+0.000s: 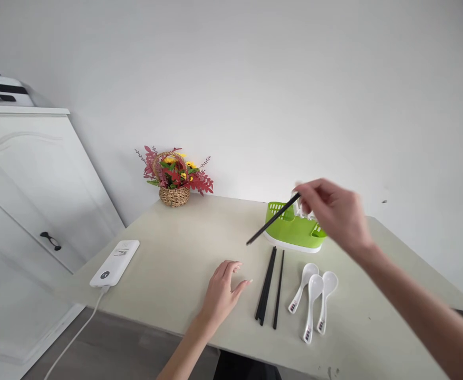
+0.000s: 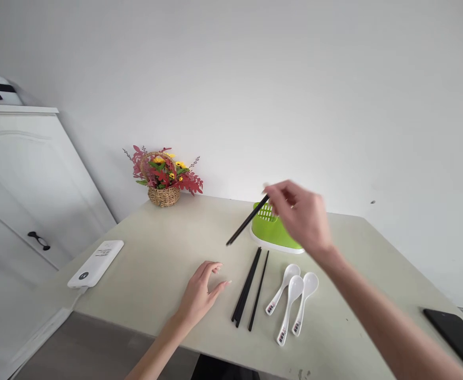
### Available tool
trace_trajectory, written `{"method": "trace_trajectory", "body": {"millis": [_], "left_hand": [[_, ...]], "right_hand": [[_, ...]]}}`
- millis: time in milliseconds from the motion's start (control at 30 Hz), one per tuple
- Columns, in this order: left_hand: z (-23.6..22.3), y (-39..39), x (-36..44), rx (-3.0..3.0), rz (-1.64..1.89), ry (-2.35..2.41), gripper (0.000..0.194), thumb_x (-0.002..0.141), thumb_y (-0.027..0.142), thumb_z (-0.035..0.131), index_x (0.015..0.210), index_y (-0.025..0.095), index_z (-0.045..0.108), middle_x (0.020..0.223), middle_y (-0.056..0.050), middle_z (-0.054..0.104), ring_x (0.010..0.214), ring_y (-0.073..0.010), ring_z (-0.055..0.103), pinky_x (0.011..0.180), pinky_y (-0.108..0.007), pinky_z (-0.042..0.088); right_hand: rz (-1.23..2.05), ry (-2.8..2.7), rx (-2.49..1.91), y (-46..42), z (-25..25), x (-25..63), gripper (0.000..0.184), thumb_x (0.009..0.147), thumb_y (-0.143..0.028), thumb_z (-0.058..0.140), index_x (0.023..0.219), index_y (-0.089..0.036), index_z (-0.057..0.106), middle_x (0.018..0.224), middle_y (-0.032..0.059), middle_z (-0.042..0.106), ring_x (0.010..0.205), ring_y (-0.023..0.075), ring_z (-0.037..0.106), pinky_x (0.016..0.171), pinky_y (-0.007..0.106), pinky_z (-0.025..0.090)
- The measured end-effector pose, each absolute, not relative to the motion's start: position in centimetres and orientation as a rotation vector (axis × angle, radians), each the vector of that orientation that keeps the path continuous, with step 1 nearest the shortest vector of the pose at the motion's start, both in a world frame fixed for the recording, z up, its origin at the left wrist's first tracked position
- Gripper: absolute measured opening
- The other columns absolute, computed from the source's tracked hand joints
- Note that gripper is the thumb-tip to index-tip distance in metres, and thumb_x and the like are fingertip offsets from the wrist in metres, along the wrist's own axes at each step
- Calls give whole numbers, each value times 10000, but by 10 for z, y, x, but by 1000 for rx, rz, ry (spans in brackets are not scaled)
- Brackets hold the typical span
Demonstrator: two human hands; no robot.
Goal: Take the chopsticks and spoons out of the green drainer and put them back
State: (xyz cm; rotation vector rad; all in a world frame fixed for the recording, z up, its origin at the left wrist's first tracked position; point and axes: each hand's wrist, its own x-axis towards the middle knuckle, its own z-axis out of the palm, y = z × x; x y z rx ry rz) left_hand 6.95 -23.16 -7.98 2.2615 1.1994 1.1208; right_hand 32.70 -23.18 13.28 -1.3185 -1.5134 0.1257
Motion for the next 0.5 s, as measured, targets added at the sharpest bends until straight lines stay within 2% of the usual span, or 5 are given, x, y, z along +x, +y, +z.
{"method": "trace_trajectory", "body": {"millis": [200,500], "left_hand": [[-85,-231,68,2324,1062,1210,224,1021,303,554,1239,254,544,1189,-107,651,1116,-274,657,948,-444,566],[-82,-232,69,2270,1032,1221,175,1015,225,527,1180,257,575,1142,-81,665,1092,-257,662,938,-423,565]], "right_hand": [[-320,-1425,-1330,-195,184,381,368,995,-535,579,893,-213,726,665,30,667,599,150,611,669,304,471],[-69,-1613,-1648,-111,146,407,326,980,-443,619,766,-211,706,618,-9,683,565,152,595,687,318,457]]}}
